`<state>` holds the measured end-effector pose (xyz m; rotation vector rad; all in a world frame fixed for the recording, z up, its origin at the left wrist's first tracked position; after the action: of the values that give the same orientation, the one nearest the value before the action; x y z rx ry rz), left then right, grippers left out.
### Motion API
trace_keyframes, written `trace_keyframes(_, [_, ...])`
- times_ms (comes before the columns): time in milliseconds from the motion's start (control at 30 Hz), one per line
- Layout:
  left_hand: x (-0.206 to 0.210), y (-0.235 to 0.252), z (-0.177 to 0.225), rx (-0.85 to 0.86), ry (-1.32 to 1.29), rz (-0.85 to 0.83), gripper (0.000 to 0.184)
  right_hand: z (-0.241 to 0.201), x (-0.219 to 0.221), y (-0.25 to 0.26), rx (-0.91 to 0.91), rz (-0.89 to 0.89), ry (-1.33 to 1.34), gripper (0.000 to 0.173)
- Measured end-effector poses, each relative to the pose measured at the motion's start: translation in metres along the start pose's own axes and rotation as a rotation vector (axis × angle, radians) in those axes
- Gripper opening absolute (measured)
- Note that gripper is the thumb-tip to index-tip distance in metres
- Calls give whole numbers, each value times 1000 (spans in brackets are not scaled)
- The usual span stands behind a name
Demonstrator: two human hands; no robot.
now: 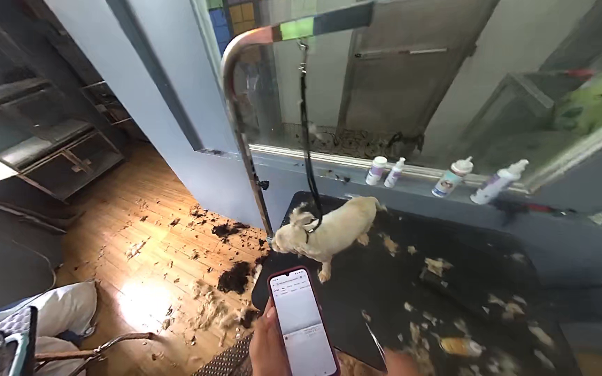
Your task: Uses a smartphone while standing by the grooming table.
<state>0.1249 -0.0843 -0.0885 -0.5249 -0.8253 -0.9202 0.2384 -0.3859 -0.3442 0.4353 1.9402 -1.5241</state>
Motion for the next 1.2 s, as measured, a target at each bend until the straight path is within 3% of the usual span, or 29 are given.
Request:
trace_keyframes(133, [16,-4,-21,-35,-12,-82,58,18,3,7,6,-144,-53,58])
trace_keyframes(367, [57,-10,-55,-65,-19,-97,61,50,-3,0,-15,-87,22,59])
trace_keyframes(467, [74,-16,-70,-92,-17,-133,58,63,-2,-8,-13,-134,-20,51])
trace_keyframes(700, [103,-29,-98,-117,41,-149,55,84,9,-8,-42,-177,-50,54])
trace_keyframes(800, [111,-33,-112,-124,31,-194,67,95,12,-1,-65,-151,-22,57])
trace_keyframes(933, [117,-45,-131,-150,110,-125,78,104,8,1,-72,-122,-3,56])
trace_keyframes(1100, [115,-55,-151,-215,246,56,58,103,7,5,-80,-114,-17,58])
trace_keyframes(1200, [118,-52,-157,-250,228,41,53,102,3,9,-77,-90,-31,60])
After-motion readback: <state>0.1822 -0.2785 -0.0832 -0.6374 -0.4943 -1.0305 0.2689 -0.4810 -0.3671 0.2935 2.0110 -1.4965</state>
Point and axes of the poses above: each hand's wrist, its own y-axis towards the middle knuckle, its own x-axis out of the palm, z = x × y, the point moved 7 cm from there along y, towards the middle knuckle, and after that the axes turned 2 degrees about x, right-handed, at the moved point
